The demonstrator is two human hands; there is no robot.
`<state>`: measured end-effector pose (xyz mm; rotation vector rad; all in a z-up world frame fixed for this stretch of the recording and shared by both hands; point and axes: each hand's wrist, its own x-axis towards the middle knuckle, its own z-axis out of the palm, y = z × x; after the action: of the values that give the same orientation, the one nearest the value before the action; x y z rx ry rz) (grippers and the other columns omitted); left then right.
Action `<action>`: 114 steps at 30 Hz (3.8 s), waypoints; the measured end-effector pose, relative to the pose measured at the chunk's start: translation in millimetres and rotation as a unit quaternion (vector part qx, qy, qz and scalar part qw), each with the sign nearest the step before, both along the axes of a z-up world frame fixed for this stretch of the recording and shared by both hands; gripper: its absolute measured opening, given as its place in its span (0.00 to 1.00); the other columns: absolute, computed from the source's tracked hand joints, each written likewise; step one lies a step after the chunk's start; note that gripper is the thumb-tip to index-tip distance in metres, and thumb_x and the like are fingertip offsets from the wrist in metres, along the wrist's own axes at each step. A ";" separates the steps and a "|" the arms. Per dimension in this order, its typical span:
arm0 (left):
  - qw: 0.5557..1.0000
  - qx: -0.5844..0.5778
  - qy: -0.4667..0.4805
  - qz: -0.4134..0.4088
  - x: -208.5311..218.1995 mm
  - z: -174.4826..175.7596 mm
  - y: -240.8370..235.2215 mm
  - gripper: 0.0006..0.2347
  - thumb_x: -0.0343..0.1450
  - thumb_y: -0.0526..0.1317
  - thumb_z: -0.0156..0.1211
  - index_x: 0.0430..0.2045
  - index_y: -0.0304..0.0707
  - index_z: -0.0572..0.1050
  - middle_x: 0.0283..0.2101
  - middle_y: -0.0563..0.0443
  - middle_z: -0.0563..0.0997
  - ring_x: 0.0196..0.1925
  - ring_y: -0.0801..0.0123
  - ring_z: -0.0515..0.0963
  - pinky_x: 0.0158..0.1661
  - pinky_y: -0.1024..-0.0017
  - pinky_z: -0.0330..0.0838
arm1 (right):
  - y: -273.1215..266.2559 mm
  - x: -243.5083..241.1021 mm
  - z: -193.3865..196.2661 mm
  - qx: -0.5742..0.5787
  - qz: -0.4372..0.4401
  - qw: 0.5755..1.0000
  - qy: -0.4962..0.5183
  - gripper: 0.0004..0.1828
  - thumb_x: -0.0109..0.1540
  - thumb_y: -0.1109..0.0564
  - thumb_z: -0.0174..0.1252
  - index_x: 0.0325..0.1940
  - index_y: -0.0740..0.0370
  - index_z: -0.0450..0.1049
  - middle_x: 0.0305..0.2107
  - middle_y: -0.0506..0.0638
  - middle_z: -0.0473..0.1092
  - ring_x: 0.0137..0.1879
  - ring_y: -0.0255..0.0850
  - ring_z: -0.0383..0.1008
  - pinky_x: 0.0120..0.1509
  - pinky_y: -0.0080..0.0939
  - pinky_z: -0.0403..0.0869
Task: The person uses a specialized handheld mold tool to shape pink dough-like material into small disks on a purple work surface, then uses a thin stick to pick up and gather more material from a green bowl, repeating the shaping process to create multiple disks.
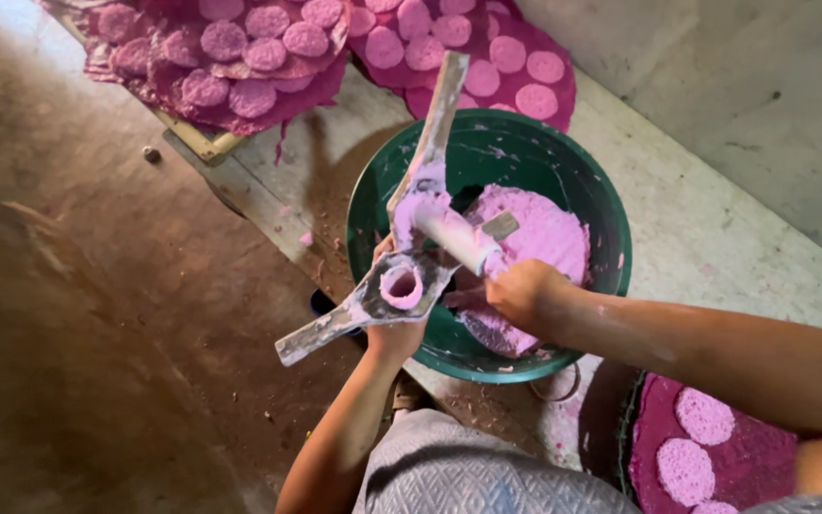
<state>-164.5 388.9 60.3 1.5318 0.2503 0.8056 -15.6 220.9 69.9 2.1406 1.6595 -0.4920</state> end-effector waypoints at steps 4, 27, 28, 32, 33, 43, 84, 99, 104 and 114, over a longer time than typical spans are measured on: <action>1.000 -0.006 -0.019 -0.004 -0.5 -0.3 0.5 0.27 0.69 0.32 0.70 0.63 0.32 0.65 0.55 0.49 0.77 0.53 0.72 0.78 0.56 0.73 0.73 | -30.6 5.2 -3.6 0.025 0.000 0.999 0.048 0.08 0.65 0.59 0.50 0.42 0.62 0.73 0.34 0.57 0.76 0.40 0.54 0.80 0.42 0.51 0.78; 0.893 0.438 0.097 -0.049 13.7 80.9 6.9 0.17 0.60 0.44 0.70 0.41 0.43 0.79 0.64 0.46 0.75 0.54 0.58 0.79 0.50 0.63 0.76 | -144.0 9.6 228.1 0.140 -0.391 0.820 0.395 0.20 0.63 0.54 0.60 0.59 0.55 0.80 0.35 0.60 0.78 0.42 0.51 0.71 0.47 0.46 0.73; 0.873 0.483 0.043 -0.052 15.7 82.8 4.5 0.19 0.61 0.44 0.69 0.46 0.45 0.79 0.63 0.46 0.74 0.57 0.59 0.78 0.54 0.62 0.76 | -134.8 9.1 231.0 0.097 -0.380 0.866 0.309 0.19 0.65 0.53 0.58 0.60 0.50 0.80 0.35 0.57 0.79 0.41 0.49 0.73 0.47 0.44 0.74; 0.869 0.469 0.088 -0.130 23.3 75.3 -2.4 0.20 0.64 0.42 0.67 0.51 0.44 0.77 0.66 0.51 0.77 0.55 0.62 0.79 0.51 0.66 0.74 | -77.7 -11.0 222.0 0.207 -0.173 0.960 0.077 0.13 0.61 0.47 0.59 0.48 0.44 0.82 0.33 0.48 0.80 0.38 0.49 0.78 0.38 0.48 0.72; 0.888 0.423 0.100 -0.148 23.8 69.8 -4.8 0.22 0.62 0.42 0.67 0.52 0.42 0.76 0.64 0.49 0.77 0.56 0.59 0.78 0.53 0.65 0.73 | -60.8 -27.0 208.8 0.204 -0.159 0.965 0.044 0.13 0.59 0.52 0.57 0.47 0.46 0.80 0.34 0.49 0.78 0.38 0.50 0.78 0.37 0.51 0.72; 0.903 0.359 0.154 -0.182 25.7 68.9 37.8 0.25 0.61 0.48 0.72 0.53 0.44 0.76 0.60 0.45 0.78 0.57 0.55 0.80 0.59 0.60 0.72 | -84.8 -73.3 236.5 0.180 -0.119 0.968 -0.128 0.20 0.58 0.54 0.57 0.55 0.49 0.75 0.30 0.43 0.72 0.35 0.43 0.78 0.38 0.46 0.75; 0.988 0.149 0.004 -0.031 92.1 39.6 81.7 0.25 0.69 0.40 0.68 0.62 0.35 0.69 0.50 0.41 0.78 0.44 0.60 0.77 0.43 0.62 0.71 | -74.6 -62.8 62.0 0.325 -0.429 0.784 0.309 0.32 0.64 0.66 0.49 0.74 0.55 0.66 0.34 0.62 0.80 0.39 0.46 0.78 0.47 0.44 0.75; 0.791 -0.113 0.058 -0.598 0.5 95.9 -83.0 0.18 0.66 0.30 0.67 0.50 0.35 0.72 0.47 0.52 0.78 0.52 0.71 0.77 0.54 0.68 0.73 | -127.7 -97.2 167.4 0.724 -0.214 0.358 0.550 0.45 0.69 0.39 0.59 0.80 0.68 0.51 0.58 0.74 0.66 0.54 0.56 0.76 0.56 0.52 0.78; 0.807 0.239 0.130 -0.525 -8.0 130.5 -93.6 0.11 0.66 0.38 0.71 0.38 0.35 0.77 0.36 0.47 0.80 0.40 0.65 0.79 0.42 0.65 0.76 | -204.5 -151.4 168.0 0.590 -0.265 0.753 0.120 0.33 0.60 0.49 0.58 0.70 0.52 0.63 0.56 0.66 0.72 0.53 0.52 0.81 0.50 0.49 0.79; 0.693 0.237 0.084 -0.675 -31.5 106.5 -197.5 0.16 0.67 0.40 0.67 0.47 0.39 0.77 0.47 0.48 0.82 0.51 0.66 0.82 0.51 0.66 0.76 | -244.8 -225.0 138.3 0.653 -0.210 0.722 0.085 0.35 0.68 0.56 0.56 0.78 0.55 0.53 0.66 0.70 0.66 0.69 0.65 0.74 0.69 0.58 0.76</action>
<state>-196.0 191.4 166.8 1.7335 -0.9797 -0.5250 -240.6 -23.9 208.2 3.5726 1.8090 0.7029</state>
